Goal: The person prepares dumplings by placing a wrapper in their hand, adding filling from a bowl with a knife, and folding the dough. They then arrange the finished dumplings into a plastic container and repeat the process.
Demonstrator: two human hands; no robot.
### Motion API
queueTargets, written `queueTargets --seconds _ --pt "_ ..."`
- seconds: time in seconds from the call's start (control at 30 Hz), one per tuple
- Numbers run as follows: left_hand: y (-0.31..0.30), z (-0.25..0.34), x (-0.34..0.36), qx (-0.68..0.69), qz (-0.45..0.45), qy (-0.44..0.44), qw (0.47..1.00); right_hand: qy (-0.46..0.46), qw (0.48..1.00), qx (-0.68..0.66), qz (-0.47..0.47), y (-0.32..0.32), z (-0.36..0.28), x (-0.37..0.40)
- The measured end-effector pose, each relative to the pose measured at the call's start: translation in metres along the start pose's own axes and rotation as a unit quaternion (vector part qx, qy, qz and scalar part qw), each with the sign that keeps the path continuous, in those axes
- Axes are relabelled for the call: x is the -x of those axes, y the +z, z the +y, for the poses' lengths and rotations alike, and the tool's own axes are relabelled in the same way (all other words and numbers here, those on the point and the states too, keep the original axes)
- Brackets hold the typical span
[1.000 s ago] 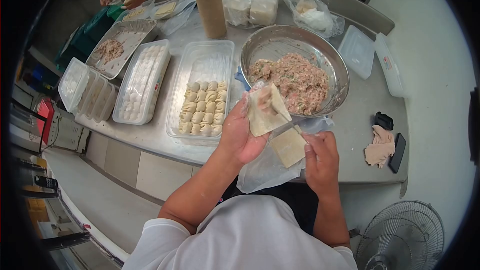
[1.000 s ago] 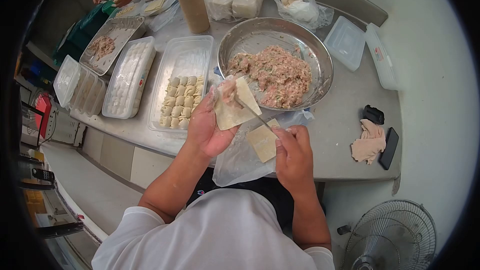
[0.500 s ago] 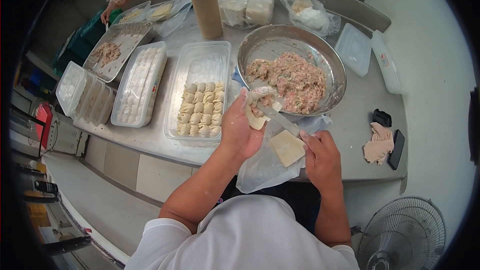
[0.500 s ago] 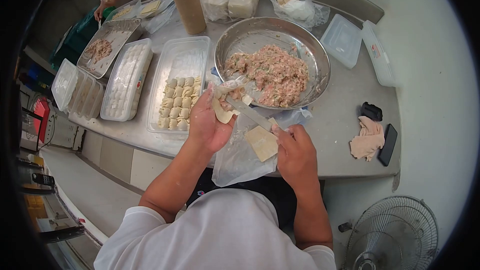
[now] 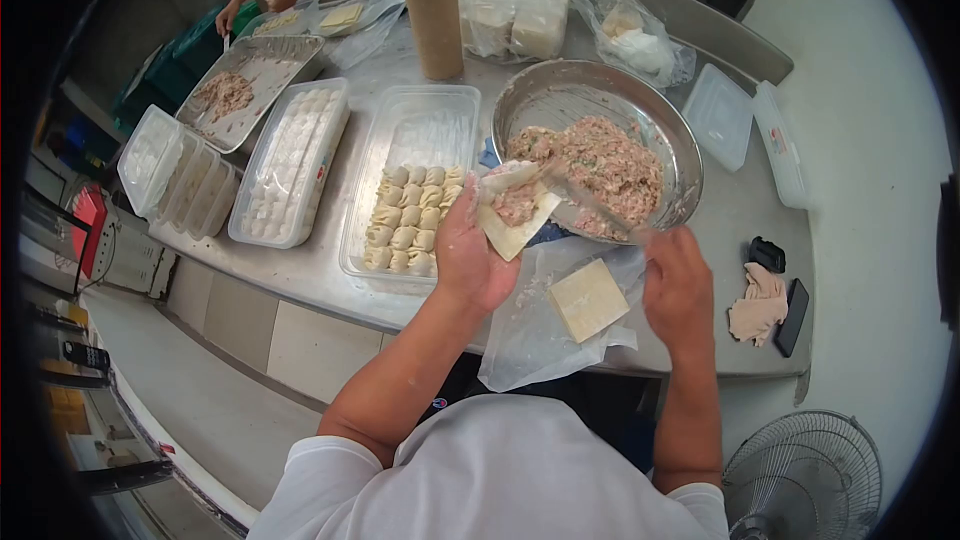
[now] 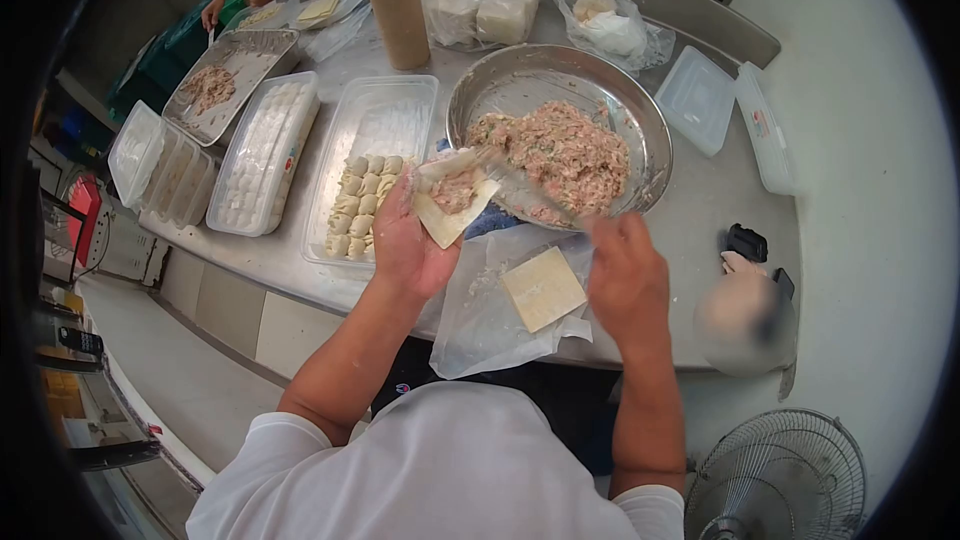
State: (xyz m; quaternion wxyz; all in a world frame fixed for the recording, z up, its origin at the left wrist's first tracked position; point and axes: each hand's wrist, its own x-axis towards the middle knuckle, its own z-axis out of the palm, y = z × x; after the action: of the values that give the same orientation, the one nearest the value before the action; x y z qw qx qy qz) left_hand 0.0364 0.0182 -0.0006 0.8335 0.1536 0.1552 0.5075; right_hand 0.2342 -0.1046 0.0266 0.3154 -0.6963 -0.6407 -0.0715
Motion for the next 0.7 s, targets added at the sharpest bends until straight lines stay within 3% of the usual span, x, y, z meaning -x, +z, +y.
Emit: queueTargets --seconds 0.07,0.13,0.27,0.33,0.37,0.43,0.7 --pt "-0.002 0.003 -0.001 0.002 0.012 0.012 1.0 0.007 0.999 0.053 0.002 -0.004 0.024 -0.011" --pt "-0.005 0.006 -0.003 0.031 0.022 0.009 0.999 0.011 0.977 0.175 -0.119 -0.007 0.056 -0.021" --pt "-0.009 0.01 -0.006 0.039 0.035 -0.004 0.999 0.018 0.969 0.201 -0.144 -0.036 0.041 -0.02" --pt "-0.013 0.005 -0.01 0.025 0.04 -0.004 0.999 -0.005 0.995 0.088 -0.052 -0.037 0.014 -0.012" --pt "-0.012 0.002 -0.01 0.026 0.041 -0.006 0.999 -0.004 0.995 0.09 -0.053 -0.033 0.006 -0.006" --pt "-0.007 -0.005 -0.01 0.015 0.029 -0.022 0.999 -0.041 0.996 -0.063 -0.053 -0.021 -0.006 0.004" --pt "-0.007 -0.008 -0.006 0.014 0.033 -0.03 0.999 0.022 0.999 0.048 -0.003 -0.005 0.033 -0.004"
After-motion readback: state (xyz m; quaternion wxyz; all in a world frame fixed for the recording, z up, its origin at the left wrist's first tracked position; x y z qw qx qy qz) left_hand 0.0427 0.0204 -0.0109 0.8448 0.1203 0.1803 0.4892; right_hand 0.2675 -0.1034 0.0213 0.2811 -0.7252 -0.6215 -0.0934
